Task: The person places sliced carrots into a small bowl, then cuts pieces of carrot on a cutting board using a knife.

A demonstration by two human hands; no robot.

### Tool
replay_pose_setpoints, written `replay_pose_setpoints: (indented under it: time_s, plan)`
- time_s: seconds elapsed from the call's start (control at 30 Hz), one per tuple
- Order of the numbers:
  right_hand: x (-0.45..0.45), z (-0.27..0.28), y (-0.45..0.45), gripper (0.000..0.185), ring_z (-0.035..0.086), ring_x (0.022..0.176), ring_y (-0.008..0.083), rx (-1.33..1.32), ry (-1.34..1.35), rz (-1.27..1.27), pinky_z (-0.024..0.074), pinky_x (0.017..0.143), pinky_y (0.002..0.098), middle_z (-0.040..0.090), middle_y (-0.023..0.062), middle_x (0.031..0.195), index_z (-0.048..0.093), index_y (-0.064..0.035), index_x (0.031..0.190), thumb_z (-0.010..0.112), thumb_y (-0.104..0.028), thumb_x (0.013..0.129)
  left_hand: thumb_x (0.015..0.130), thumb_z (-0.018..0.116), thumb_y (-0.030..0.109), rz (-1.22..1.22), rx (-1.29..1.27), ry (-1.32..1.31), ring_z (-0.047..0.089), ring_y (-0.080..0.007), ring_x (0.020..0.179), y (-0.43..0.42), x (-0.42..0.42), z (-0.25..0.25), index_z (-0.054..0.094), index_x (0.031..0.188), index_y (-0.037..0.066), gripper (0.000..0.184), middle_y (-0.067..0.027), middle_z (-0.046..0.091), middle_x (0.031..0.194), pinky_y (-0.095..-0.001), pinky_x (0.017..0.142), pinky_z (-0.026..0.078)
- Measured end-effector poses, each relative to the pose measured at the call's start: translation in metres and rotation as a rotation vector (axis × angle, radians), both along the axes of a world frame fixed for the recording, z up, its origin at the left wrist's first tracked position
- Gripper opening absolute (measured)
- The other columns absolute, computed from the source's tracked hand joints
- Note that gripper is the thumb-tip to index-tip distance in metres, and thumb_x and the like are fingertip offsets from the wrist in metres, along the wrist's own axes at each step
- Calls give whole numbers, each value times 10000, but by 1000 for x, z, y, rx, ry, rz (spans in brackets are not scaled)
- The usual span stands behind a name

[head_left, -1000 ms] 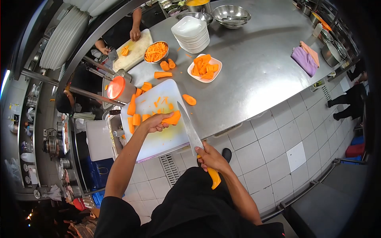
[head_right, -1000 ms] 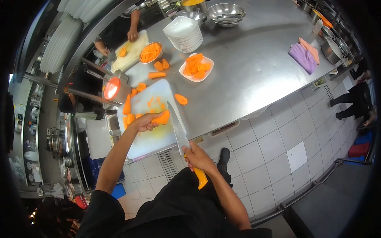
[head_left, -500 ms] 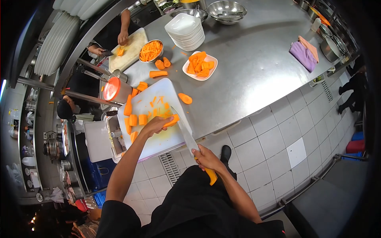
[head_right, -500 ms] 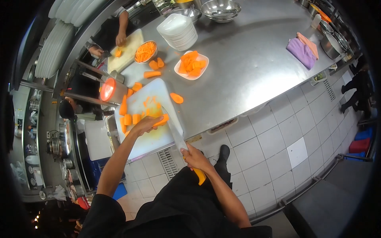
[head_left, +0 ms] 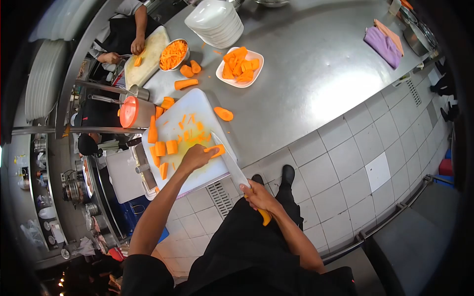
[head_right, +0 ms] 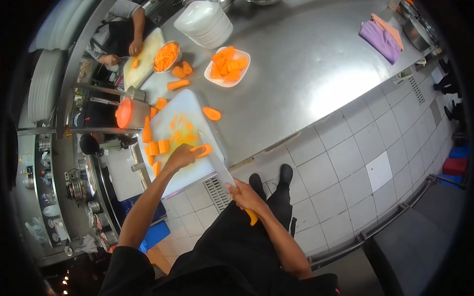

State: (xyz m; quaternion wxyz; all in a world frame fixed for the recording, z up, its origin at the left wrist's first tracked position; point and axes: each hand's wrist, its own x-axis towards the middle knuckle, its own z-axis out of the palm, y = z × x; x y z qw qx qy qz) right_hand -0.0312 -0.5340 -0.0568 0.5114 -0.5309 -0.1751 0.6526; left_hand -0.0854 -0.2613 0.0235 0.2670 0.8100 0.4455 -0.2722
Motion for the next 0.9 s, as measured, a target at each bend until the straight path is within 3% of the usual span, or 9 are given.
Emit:
replay_pose_setpoints:
  time_s: [0.13, 0.43, 0.5, 0.73, 0.8, 0.9]
  plan:
    - [-8, 5, -16, 407, 471, 473, 94, -57, 135, 0, 424, 427, 263, 474, 17, 659, 519, -9, 1127, 466, -407, 1054, 891, 588, 603, -18, 13, 56, 641, -324, 733, -9, 6, 5, 684, 829, -94, 707, -223, 656, 747, -426, 735, 478]
    - [-10, -1, 10, 452, 466, 476, 87, -42, 229, 9, 426, 434, 261, 459, 15, 658, 516, -13, 1173, 458, -444, 1049, 912, 582, 583, -48, -34, 71, 613, -261, 687, -5, 13, 9, 680, 882, -75, 666, -158, 618, 698, -408, 708, 474]
    - [-8, 1, 14, 479, 466, 473, 91, -30, 164, 14, 430, 441, 263, 458, 16, 648, 512, -9, 1200, 440, -458, 1050, 905, 599, 577, -59, -25, 49, 680, -364, 790, -4, 11, 6, 698, 1026, -86, 681, -255, 666, 777, -429, 779, 511]
    - [-11, 3, 16, 516, 482, 467, 95, -42, 113, 16, 430, 447, 264, 468, 21, 634, 509, 11, 1191, 429, -478, 1048, 915, 592, 568, -54, -37, 45, 681, -370, 818, -6, 12, 8, 689, 1036, -91, 677, -271, 668, 805, -432, 789, 508]
    - [-14, 2, 16, 518, 485, 463, 93, -24, 102, -11, 429, 441, 265, 474, 21, 634, 512, 15, 1155, 425, -484, 1048, 936, 572, 558, -65, -45, 30, 576, -243, 637, -6, 12, 9, 670, 877, -76, 645, -135, 563, 641, -390, 672, 465]
    - [-14, 5, 17, 498, 478, 455, 89, -19, 106, -25, 424, 434, 263, 468, 14, 628, 518, 8, 1119, 421, -476, 1052, 935, 573, 557, -86, -1, -10, 572, -238, 634, -2, 2, -4, 675, 889, -80, 647, -130, 555, 631, -387, 666, 464]
